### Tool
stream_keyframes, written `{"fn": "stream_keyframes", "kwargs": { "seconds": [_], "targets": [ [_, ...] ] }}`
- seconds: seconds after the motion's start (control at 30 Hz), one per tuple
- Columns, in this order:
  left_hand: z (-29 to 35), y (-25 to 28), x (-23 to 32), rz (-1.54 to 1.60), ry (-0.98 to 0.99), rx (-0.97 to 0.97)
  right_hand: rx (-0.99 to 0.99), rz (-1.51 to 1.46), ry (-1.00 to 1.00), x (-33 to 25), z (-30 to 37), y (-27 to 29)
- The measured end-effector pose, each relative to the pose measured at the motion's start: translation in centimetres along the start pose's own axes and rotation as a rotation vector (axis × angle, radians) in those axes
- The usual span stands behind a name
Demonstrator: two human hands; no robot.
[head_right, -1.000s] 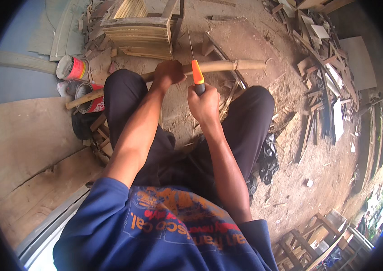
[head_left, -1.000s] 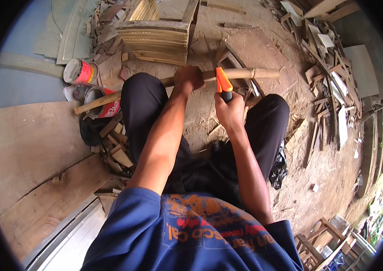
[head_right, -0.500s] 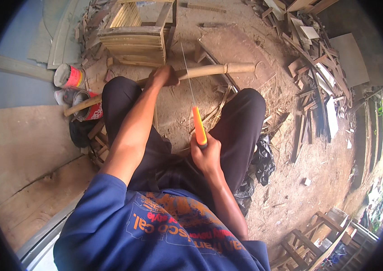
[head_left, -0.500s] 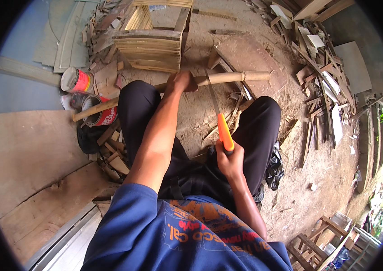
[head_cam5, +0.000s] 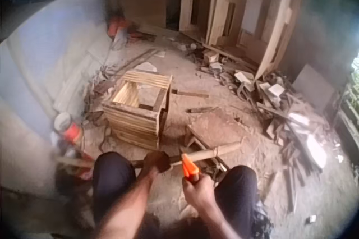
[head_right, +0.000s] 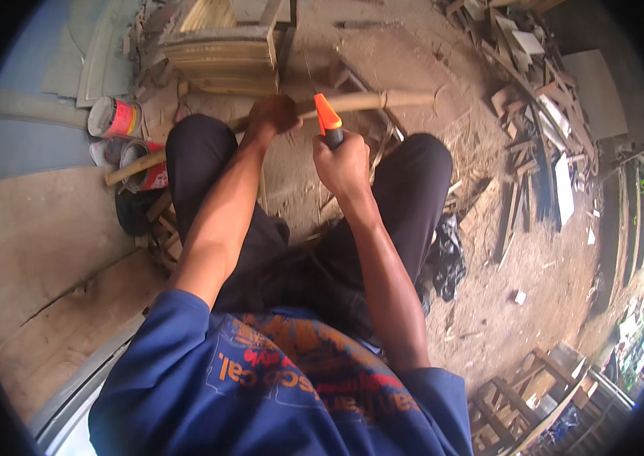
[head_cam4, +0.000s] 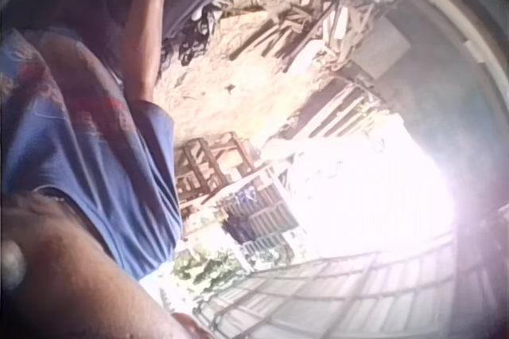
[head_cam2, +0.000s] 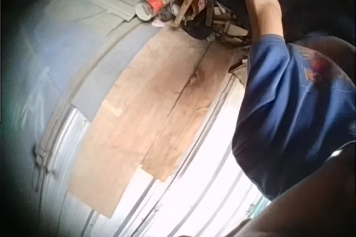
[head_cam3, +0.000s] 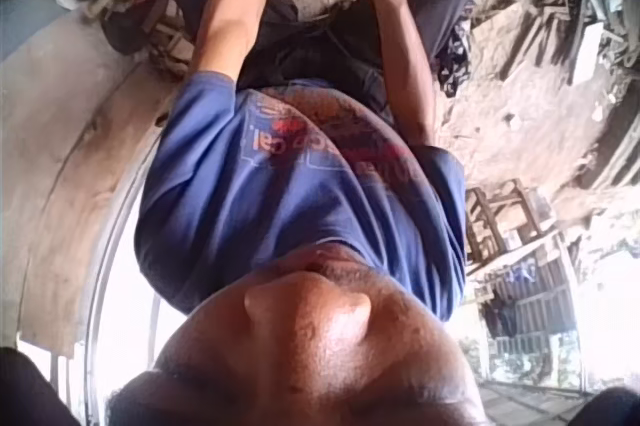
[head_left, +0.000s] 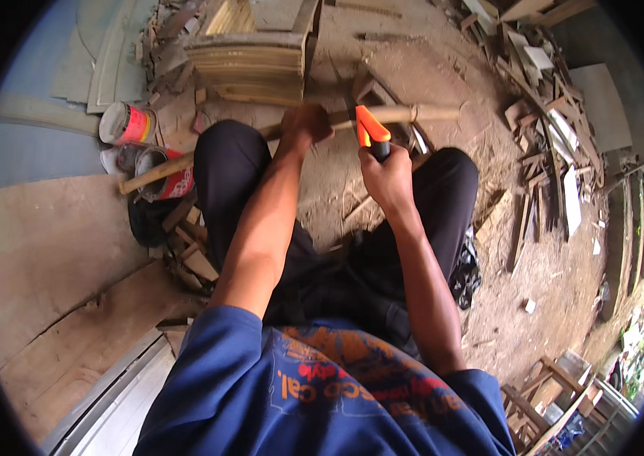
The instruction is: The person sits on the floor and uses a hand saw to cut a long bamboo pole into shorter pieces. They repeatedly position the pole, saw through it, and set the cut pieces aside.
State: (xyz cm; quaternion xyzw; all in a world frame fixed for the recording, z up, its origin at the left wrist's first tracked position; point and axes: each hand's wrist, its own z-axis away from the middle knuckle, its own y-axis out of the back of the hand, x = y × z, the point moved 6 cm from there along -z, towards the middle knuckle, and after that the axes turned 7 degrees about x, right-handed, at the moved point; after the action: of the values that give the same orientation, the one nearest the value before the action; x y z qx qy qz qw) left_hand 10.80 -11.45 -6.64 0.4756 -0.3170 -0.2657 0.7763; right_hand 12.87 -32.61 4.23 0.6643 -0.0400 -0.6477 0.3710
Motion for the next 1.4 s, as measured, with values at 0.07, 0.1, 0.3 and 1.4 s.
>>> {"fn": "stream_keyframes", "kwargs": {
  "seconds": [0.07,0.1,0.3,1.4],
  "targets": [
    [-0.3,0.1,-0.1,-0.031,0.001,0.003,0.019,-0.047,0.001,1.5,-1.2,-1.3],
    [-0.3,-0.3,0.0,-0.049,-0.011,-0.026,0.033,-0.113,0.081,2.0,-0.6,-1.7],
    [-1.6,-0.9,-0.6,-0.025,-0.026,-0.007,0.035,-0.228,0.119,6.0,5.0,-4.5],
    [-1.2,-0.9,-0.3,-0.021,-0.057,0.032,0.027,-0.025,0.017,3.2,0.4,-1.7]
  ]
}}
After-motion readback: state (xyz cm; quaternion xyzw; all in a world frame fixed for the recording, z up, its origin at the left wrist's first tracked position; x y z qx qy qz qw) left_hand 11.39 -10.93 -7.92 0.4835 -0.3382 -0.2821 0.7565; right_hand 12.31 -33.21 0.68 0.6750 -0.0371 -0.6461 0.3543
